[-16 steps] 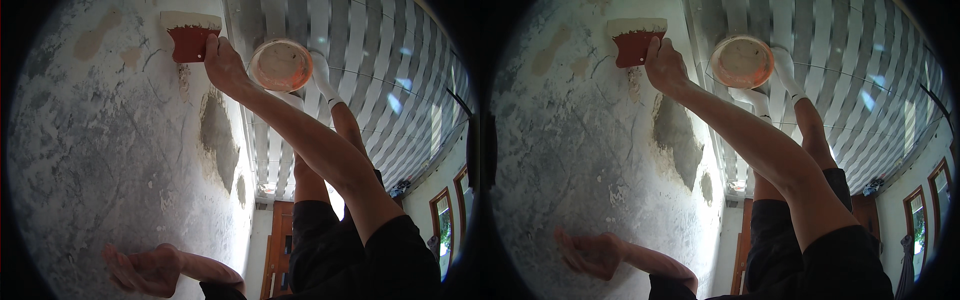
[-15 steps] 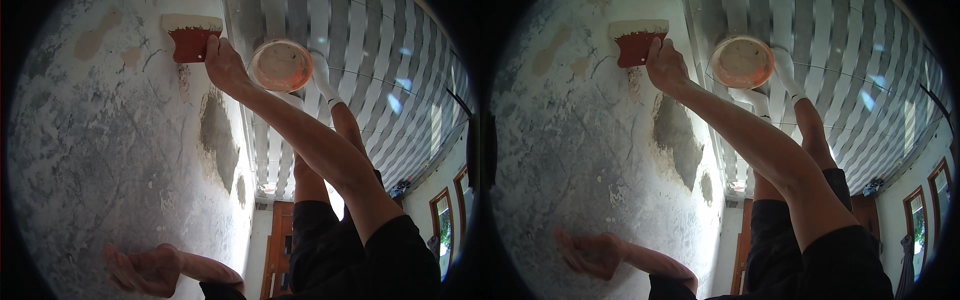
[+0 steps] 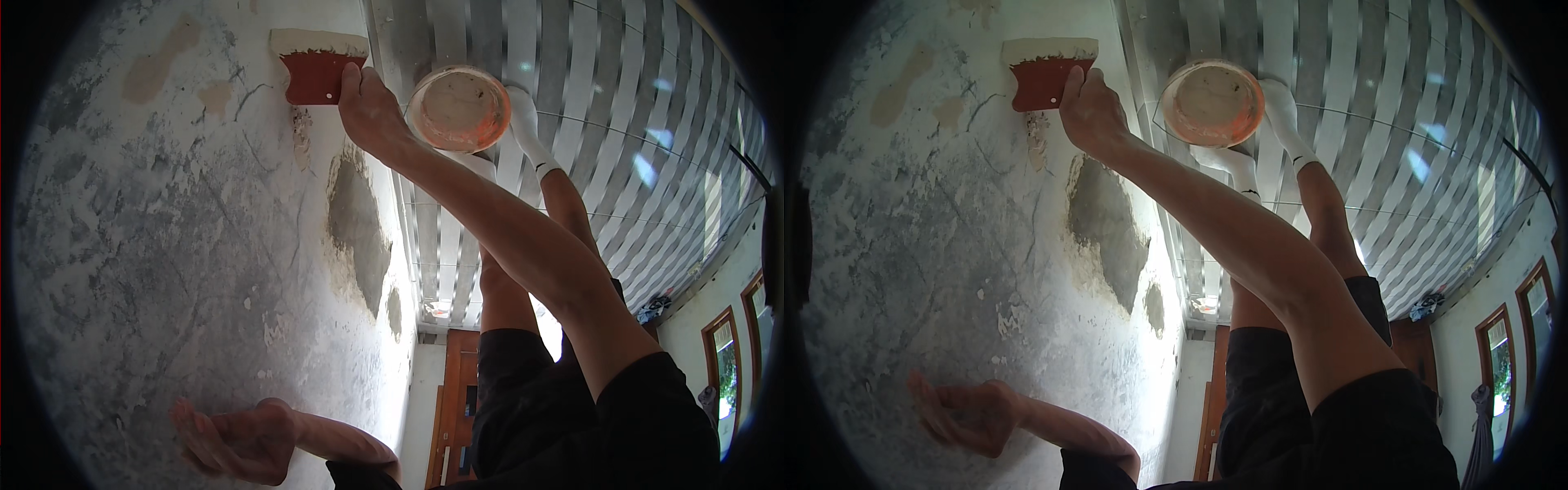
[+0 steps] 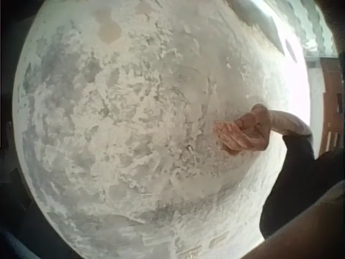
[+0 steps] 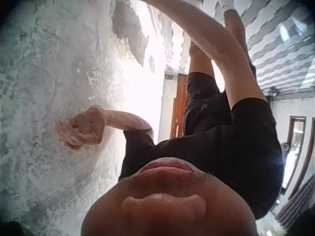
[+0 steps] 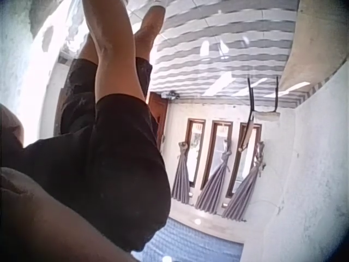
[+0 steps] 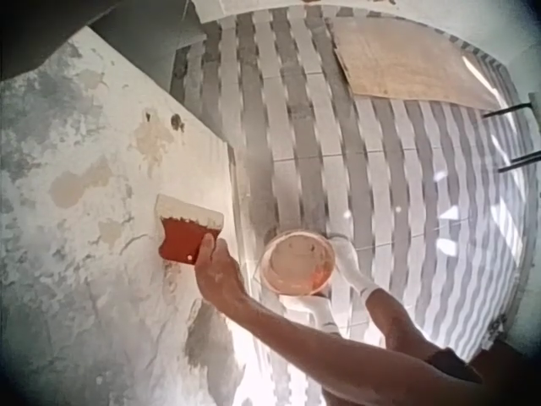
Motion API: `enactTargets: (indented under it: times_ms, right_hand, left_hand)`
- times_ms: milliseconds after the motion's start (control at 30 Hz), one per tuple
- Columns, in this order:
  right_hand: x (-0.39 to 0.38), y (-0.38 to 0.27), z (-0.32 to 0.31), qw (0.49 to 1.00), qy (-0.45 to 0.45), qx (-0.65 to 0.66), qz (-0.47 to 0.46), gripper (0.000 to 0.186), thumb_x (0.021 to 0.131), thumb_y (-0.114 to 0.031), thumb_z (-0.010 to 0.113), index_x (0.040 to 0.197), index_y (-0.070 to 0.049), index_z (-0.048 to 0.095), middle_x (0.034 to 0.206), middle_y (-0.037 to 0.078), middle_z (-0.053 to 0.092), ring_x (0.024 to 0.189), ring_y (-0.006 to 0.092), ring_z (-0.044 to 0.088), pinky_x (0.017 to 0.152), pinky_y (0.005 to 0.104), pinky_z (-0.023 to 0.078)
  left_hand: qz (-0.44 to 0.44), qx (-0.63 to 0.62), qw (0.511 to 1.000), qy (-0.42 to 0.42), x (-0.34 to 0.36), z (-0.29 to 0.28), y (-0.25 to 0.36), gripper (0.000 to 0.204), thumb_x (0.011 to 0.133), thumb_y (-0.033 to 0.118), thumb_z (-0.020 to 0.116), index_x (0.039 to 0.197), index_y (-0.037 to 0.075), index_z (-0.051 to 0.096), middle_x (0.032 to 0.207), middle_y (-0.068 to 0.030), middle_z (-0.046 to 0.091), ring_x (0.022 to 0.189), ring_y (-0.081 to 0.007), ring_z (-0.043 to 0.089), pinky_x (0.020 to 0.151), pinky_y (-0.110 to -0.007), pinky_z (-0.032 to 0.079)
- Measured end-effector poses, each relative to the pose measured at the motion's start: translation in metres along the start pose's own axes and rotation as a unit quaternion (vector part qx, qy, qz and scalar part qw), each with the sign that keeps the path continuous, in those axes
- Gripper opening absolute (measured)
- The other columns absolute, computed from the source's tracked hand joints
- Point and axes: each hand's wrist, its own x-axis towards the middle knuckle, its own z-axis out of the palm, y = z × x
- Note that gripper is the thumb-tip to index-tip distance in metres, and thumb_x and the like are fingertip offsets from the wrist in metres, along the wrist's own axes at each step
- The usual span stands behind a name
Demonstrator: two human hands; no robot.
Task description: Patching a hole in a wall with putty using a scraper.
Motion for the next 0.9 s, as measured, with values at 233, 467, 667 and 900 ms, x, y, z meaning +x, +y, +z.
enactTargets:
  times_ms: [233,467,667,900]
  right_hand:
    - [0.0,-0.003,-0.001,0.999,-0.009,-0.005,-0.043,0.052,0.101,-0.039,0.027,0.103,0.009,0.047,0.095,0.036,0.061,0.093,0.0503,0.06,0.085,0.0515,0.047]
    - [-0.002,0.018,-0.039,0.996,0.021,-0.023,-0.078,0.046,0.102,-0.039,0.034,0.101,0.004,0.048,0.087,0.029,0.064,0.087,0.0446,0.064,0.08,0.0499,0.049]
    - [-0.004,0.126,-0.112,0.973,0.101,-0.116,-0.17,0.036,0.098,-0.032,0.048,0.106,0.003,0.047,0.078,0.021,0.066,0.073,0.0354,0.068,0.066,0.0476,0.052]
    - [0.037,0.219,-0.167,0.932,0.035,-0.35,-0.09,0.058,0.093,-0.021,0.055,0.142,-0.008,0.027,0.095,0.024,0.066,0.086,0.0404,0.066,0.075,0.0467,0.054]
  left_hand:
    - [0.005,0.0,1.0,0.008,0.0,0.003,0.002,0.015,0.097,0.008,0.05,0.102,0.002,0.064,0.099,-0.0106,0.072,0.089,-0.0202,0.07,0.093,-0.036,0.044]
    - [-0.016,-0.008,1.0,0.004,0.0,0.003,0.007,0.015,0.097,0.008,0.051,0.102,0.002,0.064,0.099,-0.0106,0.072,0.09,-0.0205,0.07,0.095,-0.035,0.042]
    - [-0.03,0.014,0.999,0.022,0.008,0.003,0.016,0.016,0.097,0.008,0.05,0.1,0.0,0.064,0.099,-0.0125,0.072,0.09,-0.0219,0.07,0.094,-0.036,0.045]
    - [-0.076,0.031,0.996,0.046,-0.005,0.009,0.011,0.018,0.097,0.01,0.05,0.098,0.0,0.064,0.099,-0.0158,0.071,0.091,-0.0266,0.07,0.098,-0.041,0.043]
